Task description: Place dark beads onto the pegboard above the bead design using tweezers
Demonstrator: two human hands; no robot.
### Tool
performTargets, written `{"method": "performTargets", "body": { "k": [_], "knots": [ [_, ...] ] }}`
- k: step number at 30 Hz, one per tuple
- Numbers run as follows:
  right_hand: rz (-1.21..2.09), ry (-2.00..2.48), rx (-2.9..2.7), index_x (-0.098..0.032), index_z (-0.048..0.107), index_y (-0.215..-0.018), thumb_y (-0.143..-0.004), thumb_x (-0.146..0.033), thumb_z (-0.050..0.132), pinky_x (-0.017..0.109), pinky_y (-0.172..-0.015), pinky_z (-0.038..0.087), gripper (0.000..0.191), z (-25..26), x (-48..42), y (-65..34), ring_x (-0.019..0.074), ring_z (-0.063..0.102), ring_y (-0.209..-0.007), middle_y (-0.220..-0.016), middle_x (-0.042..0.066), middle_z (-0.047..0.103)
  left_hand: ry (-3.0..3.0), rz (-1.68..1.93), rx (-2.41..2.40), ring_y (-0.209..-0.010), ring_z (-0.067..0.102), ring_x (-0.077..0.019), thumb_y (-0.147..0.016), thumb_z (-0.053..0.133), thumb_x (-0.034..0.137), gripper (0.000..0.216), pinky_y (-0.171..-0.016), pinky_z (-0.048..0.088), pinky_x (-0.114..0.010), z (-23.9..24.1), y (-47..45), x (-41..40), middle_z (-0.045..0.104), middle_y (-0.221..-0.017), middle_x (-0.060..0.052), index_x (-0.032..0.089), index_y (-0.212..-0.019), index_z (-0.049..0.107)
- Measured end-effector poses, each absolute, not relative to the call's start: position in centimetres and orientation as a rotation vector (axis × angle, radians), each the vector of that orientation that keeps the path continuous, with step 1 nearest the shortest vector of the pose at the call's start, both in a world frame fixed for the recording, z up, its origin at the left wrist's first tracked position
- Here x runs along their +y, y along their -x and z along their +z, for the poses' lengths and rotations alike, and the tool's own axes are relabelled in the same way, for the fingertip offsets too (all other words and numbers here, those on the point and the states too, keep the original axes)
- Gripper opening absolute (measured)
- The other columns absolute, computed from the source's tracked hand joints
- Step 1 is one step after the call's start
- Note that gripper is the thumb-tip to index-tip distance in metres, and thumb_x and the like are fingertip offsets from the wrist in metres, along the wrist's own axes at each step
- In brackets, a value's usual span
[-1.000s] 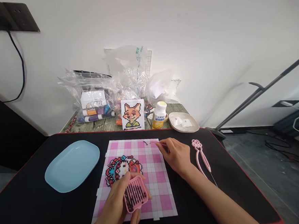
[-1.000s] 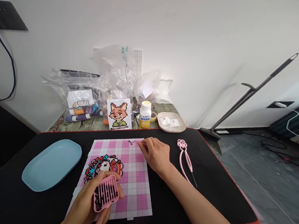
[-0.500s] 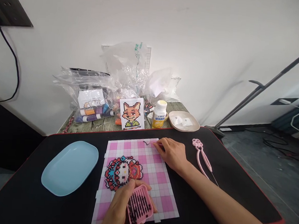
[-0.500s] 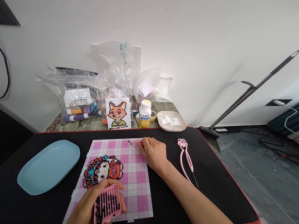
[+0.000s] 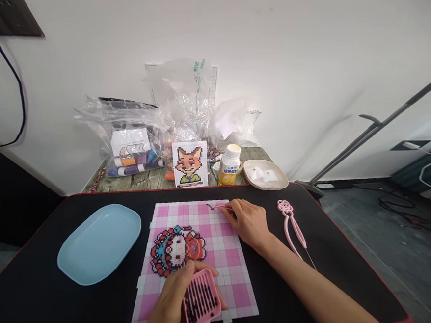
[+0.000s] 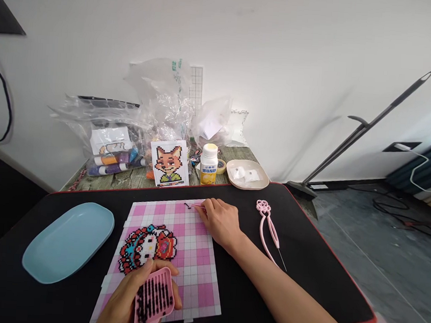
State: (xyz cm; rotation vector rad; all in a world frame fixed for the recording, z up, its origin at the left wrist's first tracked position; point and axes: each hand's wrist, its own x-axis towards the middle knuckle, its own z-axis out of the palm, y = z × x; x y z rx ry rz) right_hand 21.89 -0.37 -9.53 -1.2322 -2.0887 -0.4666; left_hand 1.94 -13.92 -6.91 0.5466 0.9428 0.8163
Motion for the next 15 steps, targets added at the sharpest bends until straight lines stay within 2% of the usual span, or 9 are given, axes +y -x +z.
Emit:
{"method": "performTargets", "body": {
  "k": [6, 15],
  "knots": [
    [-0.478, 1.227, -2.083, -0.017, 0.062, -0.07, -0.096, -0.038, 0.049, 0.026, -0.05, 0.024, 0.035, -9.51, -0.44, -21.78, 0.0091, 0.058, -0.057, -0.062, -0.001, 0.064, -0.564, 0.81, 0.918, -0.028, 0.047, -0.008, -0.087, 0.046, 0.058, 0.048, -0.031, 0.033, -0.022, -6.76, -2.1, -13.79, 0.073, -0.086, -0.012, 0.018, -0.11, 0.058],
    [-0.469, 1.245, -2.084, -0.017, 0.061, -0.07, -0.096, -0.038, 0.049, 0.024, -0.05, 0.026, 0.035, -9.39, -0.5, -21.78, 0.0092, 0.058, -0.057, -0.061, 0.0, 0.064, -0.639, 0.829, 0.916, -0.027, 0.048, -0.0092, -0.09, 0.042, 0.055, 0.045, -0.031, 0.033, -0.022, -6.4, -2.16, -13.69, 0.073, -0.074, -0.008, 0.016, -0.104, 0.06]
  ]
}}
